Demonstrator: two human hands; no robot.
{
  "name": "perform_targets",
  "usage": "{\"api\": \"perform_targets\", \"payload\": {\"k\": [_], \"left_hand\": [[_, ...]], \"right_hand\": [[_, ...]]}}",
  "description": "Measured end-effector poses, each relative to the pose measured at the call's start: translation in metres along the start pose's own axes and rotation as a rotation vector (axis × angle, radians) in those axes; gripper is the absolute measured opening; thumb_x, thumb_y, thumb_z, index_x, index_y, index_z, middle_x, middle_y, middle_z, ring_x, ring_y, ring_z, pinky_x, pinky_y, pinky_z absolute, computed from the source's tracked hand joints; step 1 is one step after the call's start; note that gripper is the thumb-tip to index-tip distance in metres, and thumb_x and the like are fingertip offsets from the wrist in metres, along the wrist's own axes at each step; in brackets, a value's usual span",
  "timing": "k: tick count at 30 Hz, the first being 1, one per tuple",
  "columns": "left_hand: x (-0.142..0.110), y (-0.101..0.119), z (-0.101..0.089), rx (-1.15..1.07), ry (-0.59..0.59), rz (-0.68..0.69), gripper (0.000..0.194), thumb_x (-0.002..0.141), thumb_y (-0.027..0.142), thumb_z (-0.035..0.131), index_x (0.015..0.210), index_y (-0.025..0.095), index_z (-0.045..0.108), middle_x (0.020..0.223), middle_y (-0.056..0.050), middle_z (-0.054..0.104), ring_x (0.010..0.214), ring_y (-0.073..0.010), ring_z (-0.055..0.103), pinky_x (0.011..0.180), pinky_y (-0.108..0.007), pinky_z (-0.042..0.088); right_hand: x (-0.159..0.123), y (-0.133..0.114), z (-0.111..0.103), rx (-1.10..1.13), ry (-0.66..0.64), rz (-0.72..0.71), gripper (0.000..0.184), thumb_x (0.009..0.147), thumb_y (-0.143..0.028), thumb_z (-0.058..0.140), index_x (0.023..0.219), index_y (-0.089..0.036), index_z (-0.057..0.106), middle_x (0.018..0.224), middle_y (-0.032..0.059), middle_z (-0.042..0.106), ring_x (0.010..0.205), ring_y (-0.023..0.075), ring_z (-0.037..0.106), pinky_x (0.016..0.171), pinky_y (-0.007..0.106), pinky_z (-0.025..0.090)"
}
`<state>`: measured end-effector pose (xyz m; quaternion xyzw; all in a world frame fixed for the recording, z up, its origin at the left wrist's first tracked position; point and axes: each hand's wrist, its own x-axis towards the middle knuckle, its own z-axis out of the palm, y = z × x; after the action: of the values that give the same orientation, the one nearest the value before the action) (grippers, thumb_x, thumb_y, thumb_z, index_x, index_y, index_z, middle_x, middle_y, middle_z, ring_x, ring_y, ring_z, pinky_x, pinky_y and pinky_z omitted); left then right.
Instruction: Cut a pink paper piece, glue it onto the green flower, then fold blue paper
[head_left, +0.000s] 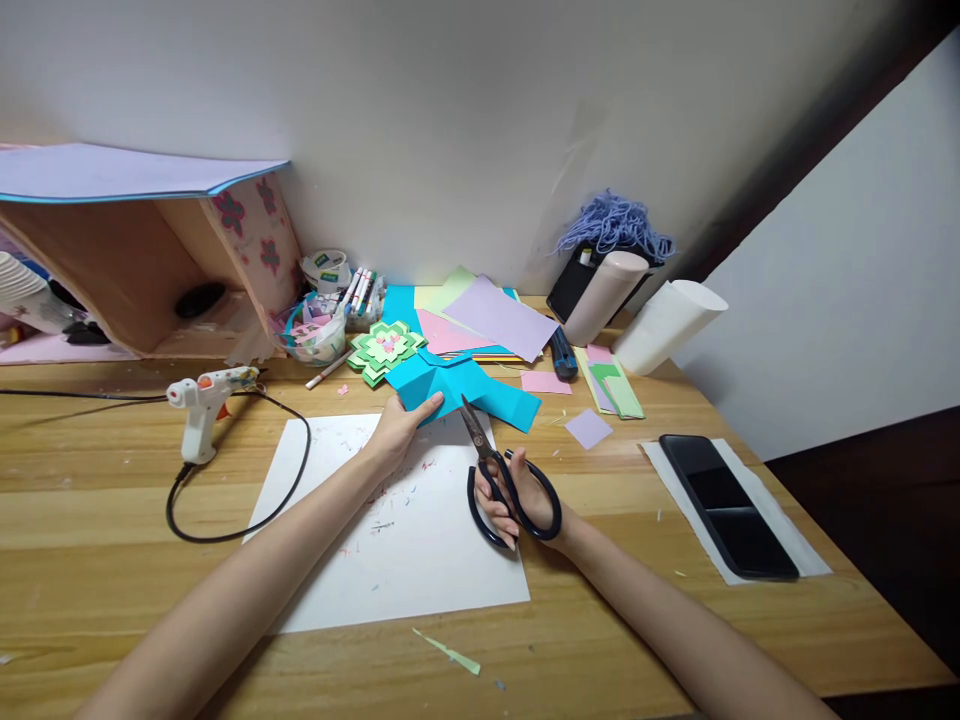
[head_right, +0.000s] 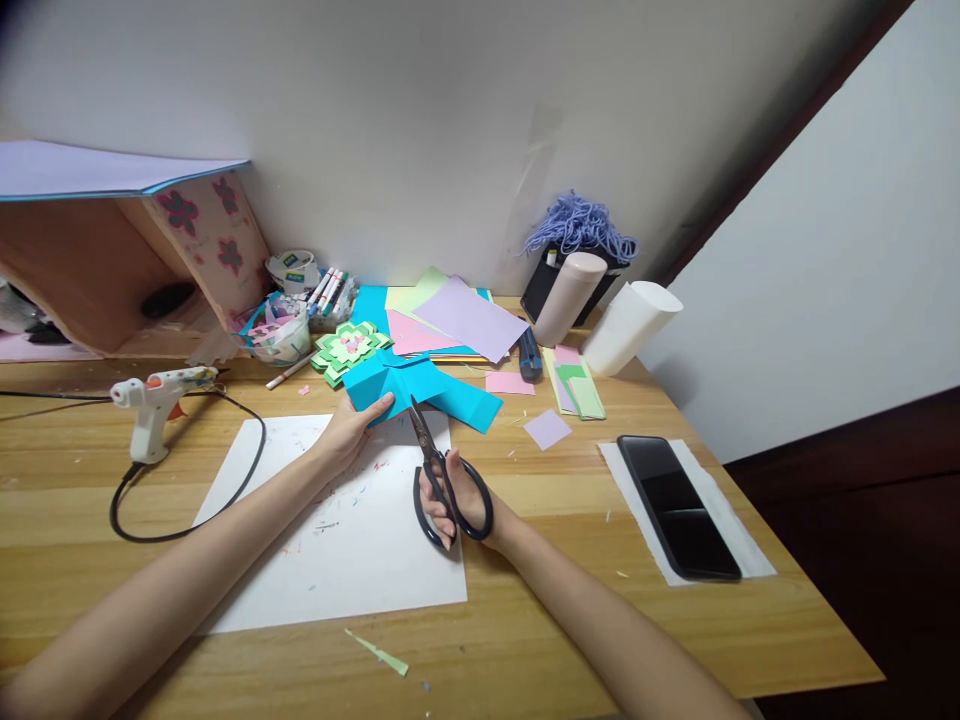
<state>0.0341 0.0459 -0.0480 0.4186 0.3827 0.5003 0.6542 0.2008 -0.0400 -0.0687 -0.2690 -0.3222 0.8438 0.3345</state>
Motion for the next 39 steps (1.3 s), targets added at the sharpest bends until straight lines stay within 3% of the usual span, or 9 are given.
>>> {"api": "perform_targets", "payload": {"k": [20,30,39], "left_hand": [[0.001,-0.002,0.0,-0.079,-0.016,-0.035,0.051,0.059,0.031,0.076,0.105,0.013,0.061,0.112,-0.014,0.062,0.102,-0.027,0.058,0.095,-0.042,0.041],[0.0,-0.002,0.0,-0.053,-0.041,-0.021,0.049,0.061,0.032,0.075,0.104,0.014,0.061,0.107,-0.012,0.065,0.096,-0.0252,0.061,0.092,-0.042,0.042],[-0.001,-0.001,0.001,-0.073,-0.039,-0.027,0.052,0.059,0.031,0.076,0.106,0.015,0.06,0.112,-0.013,0.062,0.101,-0.0273,0.059,0.094,-0.044,0.041]], "right_hand": [[0.007,0.015,-0.021,0.087,-0.123,-0.011,0.062,0.058,-0.079,0.045,0.068,-0.018,0.042,0.043,-0.0087,0.045,0.024,0.0058,0.038,0.024,0.019,0.04],[0.002,0.009,-0.007,0.064,-0.077,-0.034,0.068,0.055,-0.083,0.04,0.068,-0.016,0.044,0.043,-0.0074,0.046,0.026,0.0052,0.041,0.028,0.02,0.043],[0.009,0.019,-0.025,0.175,-0.226,0.006,0.065,0.057,-0.081,0.042,0.068,-0.017,0.043,0.044,-0.0073,0.049,0.025,0.0066,0.043,0.026,0.021,0.043]]}}
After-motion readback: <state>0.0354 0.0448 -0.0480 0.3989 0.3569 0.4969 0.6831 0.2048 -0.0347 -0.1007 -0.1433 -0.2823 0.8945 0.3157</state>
